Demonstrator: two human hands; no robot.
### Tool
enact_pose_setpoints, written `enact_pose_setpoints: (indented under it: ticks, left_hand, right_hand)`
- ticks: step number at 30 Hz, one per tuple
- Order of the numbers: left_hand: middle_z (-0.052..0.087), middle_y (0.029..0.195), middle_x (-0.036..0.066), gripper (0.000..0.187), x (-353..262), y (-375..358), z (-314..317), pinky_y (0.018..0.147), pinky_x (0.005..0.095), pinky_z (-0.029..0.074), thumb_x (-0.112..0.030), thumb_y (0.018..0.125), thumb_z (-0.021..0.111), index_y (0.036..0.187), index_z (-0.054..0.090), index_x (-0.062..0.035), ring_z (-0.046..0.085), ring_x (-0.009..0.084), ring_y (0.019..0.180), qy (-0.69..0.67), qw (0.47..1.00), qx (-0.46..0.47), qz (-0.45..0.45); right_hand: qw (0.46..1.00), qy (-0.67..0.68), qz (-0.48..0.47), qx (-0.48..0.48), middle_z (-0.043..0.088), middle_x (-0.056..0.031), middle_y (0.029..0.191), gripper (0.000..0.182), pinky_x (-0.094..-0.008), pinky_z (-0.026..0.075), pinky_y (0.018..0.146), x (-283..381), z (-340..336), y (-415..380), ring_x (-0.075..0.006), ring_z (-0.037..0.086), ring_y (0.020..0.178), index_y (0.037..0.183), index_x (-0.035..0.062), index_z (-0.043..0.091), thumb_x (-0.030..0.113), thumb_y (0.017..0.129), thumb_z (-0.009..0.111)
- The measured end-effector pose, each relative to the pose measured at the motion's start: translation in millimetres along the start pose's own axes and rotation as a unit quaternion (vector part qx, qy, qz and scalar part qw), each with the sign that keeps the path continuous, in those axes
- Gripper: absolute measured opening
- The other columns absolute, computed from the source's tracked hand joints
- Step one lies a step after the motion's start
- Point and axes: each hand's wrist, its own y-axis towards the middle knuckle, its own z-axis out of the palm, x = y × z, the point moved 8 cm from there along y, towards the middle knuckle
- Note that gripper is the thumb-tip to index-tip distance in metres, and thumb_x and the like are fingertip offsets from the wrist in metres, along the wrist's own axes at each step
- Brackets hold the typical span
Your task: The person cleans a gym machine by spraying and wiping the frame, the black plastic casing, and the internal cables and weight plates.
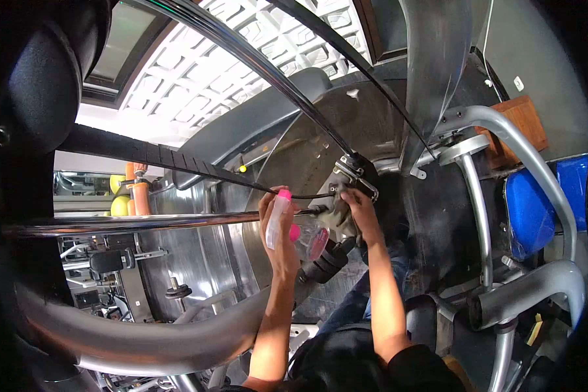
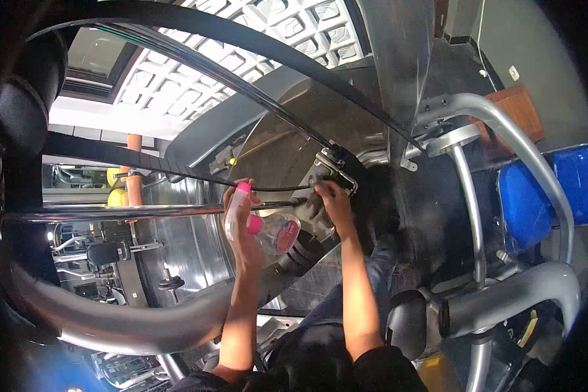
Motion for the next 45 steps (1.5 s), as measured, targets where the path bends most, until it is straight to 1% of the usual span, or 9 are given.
enact_pose_setpoints:
  ticks: [7,11,13,15,20,28,32,35,45]
  left_hand:
    - [0.055,0.118,0.011,0.042,-0.2,2.2,-7.2,0.089,0.0323,0.044,-0.038,0.091,0.059,0.089,0.065,0.0032,0.054,0.0192,0.105,0.014,0.999,-0.009,0.034]
    - [0.055,0.119,0.01,0.042,-2.5,4.7,-6.7,0.089,0.0323,0.044,-0.038,0.092,0.059,0.091,0.065,0.0029,0.054,0.0187,0.105,0.034,0.999,-0.002,0.039]
    - [0.061,0.119,0.008,0.052,-3.8,5.0,-3.2,0.093,0.0338,0.04,-0.043,0.093,0.054,0.12,0.064,0.0007,0.055,0.0163,0.096,0.019,0.999,-0.002,0.028]
    - [0.061,0.121,0.009,0.053,-8.4,6.1,-3.0,0.093,0.0328,0.039,-0.042,0.093,0.054,0.121,0.063,0.0015,0.055,0.0167,0.097,0.012,0.999,0.003,0.037]
    - [0.059,0.128,0.015,0.057,-4.7,17.3,-7.4,0.107,0.0348,0.036,-0.038,0.094,0.051,0.126,0.056,0.0092,0.053,0.0208,0.121,-0.122,0.992,0.021,-0.007]
    - [0.06,0.13,0.014,0.056,-1.8,22.8,-8.1,0.106,0.0302,0.036,-0.036,0.094,0.052,0.132,0.055,0.0056,0.052,0.0184,0.125,-0.127,0.99,0.035,-0.042]
    - [0.063,0.122,0.013,0.053,12.6,15.3,-18.6,0.097,0.0346,0.044,-0.04,0.097,0.054,0.129,0.057,0.0024,0.059,0.0199,0.113,-0.085,0.992,0.011,-0.094]
    - [0.066,0.11,0.011,0.047,-13.4,0.4,-21.2,0.086,0.0341,0.05,-0.04,0.099,0.055,0.125,0.059,-0.0003,0.065,0.0193,0.098,-0.059,0.997,0.025,-0.039]
    - [0.068,0.097,0.008,0.038,-49.3,-38.1,-46.6,0.071,0.0285,0.051,-0.036,0.1,0.057,0.112,0.062,-0.0002,0.067,0.0149,0.082,-0.043,0.997,0.043,-0.043]
  right_hand:
    - [0.98,0.141,0.141,-0.004,0.067,-0.0046,0.1,0.024,-0.0302,0.048,0.081,-155.4,58.8,44.3,-0.0151,0.062,0.09,0.109,0.004,0.067,0.022,0.094,0.061]
    - [0.937,0.27,0.218,0.03,0.068,-0.0067,0.106,0.027,-0.035,0.051,0.087,-101.8,73.6,33.9,-0.0181,0.065,0.095,0.115,0.0045,0.065,0.019,0.096,0.054]
    - [0.932,0.26,0.253,0.021,0.068,-0.0069,0.106,0.027,-0.0349,0.052,0.09,-61.9,70.0,13.3,-0.0178,0.066,0.096,0.116,0.0031,0.064,0.018,0.097,0.051]
    - [0.93,0.331,0.081,0.137,0.068,-0.0068,0.106,0.025,-0.032,0.051,0.089,-2.4,74.5,-0.4,-0.0159,0.066,0.094,0.114,0.0026,0.064,0.017,0.098,0.051]
    - [0.951,0.262,0.113,0.123,0.067,-0.0013,0.097,0.023,-0.0257,0.049,0.079,59.2,68.7,-22.5,-0.0103,0.063,0.088,0.109,0.0042,0.065,0.023,0.099,0.056]
    - [0.989,0.11,0.037,0.095,0.066,-0.0006,0.089,0.028,-0.0288,0.046,0.076,18.6,54.1,15.0,-0.0123,0.059,0.078,0.101,0.0003,0.068,0.027,0.094,0.066]
    - [0.999,-0.025,-0.028,0.006,0.07,-0.0199,0.099,0.051,-0.039,0.049,0.088,9.2,46.8,19.6,-0.0327,0.067,0.1,0.11,-0.0038,0.062,0.038,0.083,0.075]
    - [0.995,-0.093,-0.026,0.021,0.071,-0.011,0.091,0.045,-0.0313,0.049,0.078,11.6,48.5,9.2,-0.0182,0.067,0.087,0.104,-0.0044,0.063,0.031,0.082,0.079]
    - [0.944,-0.222,-0.18,-0.165,0.071,-0.0131,0.083,0.035,-0.0459,0.052,0.072,100.9,53.5,-23.5,-0.0366,0.068,0.08,0.094,0.0087,0.065,0.033,0.076,0.081]
